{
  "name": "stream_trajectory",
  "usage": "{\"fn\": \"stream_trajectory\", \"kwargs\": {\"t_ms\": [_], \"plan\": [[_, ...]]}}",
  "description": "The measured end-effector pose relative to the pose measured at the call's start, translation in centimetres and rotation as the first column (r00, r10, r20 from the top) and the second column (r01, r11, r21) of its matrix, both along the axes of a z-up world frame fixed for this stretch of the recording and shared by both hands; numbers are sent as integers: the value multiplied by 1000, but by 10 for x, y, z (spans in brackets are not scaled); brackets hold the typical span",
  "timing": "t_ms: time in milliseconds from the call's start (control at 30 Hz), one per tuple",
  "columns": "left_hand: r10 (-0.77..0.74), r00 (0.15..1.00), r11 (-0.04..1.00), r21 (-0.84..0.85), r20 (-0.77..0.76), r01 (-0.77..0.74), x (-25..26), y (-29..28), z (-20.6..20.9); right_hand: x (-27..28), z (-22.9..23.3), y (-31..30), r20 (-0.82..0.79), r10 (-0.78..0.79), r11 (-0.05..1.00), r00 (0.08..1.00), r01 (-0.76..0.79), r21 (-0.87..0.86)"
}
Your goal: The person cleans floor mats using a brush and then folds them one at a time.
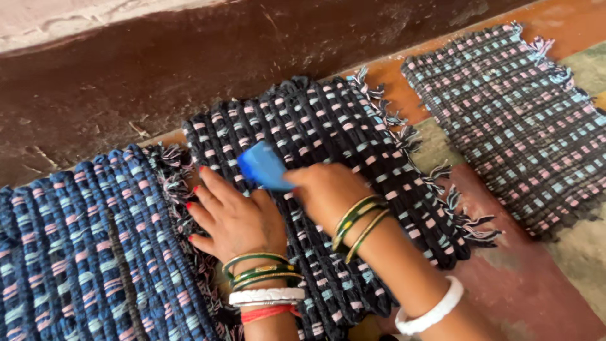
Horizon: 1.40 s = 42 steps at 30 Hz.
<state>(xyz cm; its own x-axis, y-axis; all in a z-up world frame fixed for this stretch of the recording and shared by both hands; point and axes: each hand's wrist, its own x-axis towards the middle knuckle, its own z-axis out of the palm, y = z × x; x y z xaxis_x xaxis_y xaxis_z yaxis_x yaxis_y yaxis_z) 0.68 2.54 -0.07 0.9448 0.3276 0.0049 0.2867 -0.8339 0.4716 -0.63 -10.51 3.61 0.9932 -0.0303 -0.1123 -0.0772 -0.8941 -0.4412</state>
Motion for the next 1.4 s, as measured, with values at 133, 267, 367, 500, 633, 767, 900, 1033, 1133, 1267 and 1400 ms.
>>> {"fn": "stream_trajectory", "kwargs": {"t_ms": [133,267,367,500,633,767,900,1033,1133,1267,1400], "plan": [[-18,998,1000,-14,60,18,0,6,-6,0,-21,8,-15,157,972,987,-152,179],[-34,999,999,-27,20,34,1,3,-11,3,-11,-14,-39,-186,982,982,185,-26],[-63,998,998,-32,-11,63,3,-5,-15,1,-2,-23,50,-213,976,976,215,-30],[-148,988,988,-51,-33,146,2,-11,-21,0,-14,-20,73,-27,998,997,23,55],[-195,976,979,-68,-93,190,3,-11,-24,1,-25,-38,57,-107,994,993,105,41],[-222,967,973,-97,-129,210,2,-22,-26,-6,-15,-70,215,-246,963,945,263,-55],[-321,935,943,-141,-150,301,-1,-34,-25,-13,-20,-66,156,-153,987,976,143,69],[-372,915,919,-198,-158,340,-5,-40,-24,-13,-29,-67,158,-67,995,985,54,84],[-382,906,916,-207,-184,344,-5,-44,-24,-20,-22,-90,99,-262,963,960,267,-41],[-403,896,909,-193,-188,369,-9,-53,-24,-30,-13,-105,238,-299,944,924,323,-68],[-437,877,895,-195,-202,401,-11,-59,-26,-37,-20,-99,233,-146,989,961,150,0]]}}
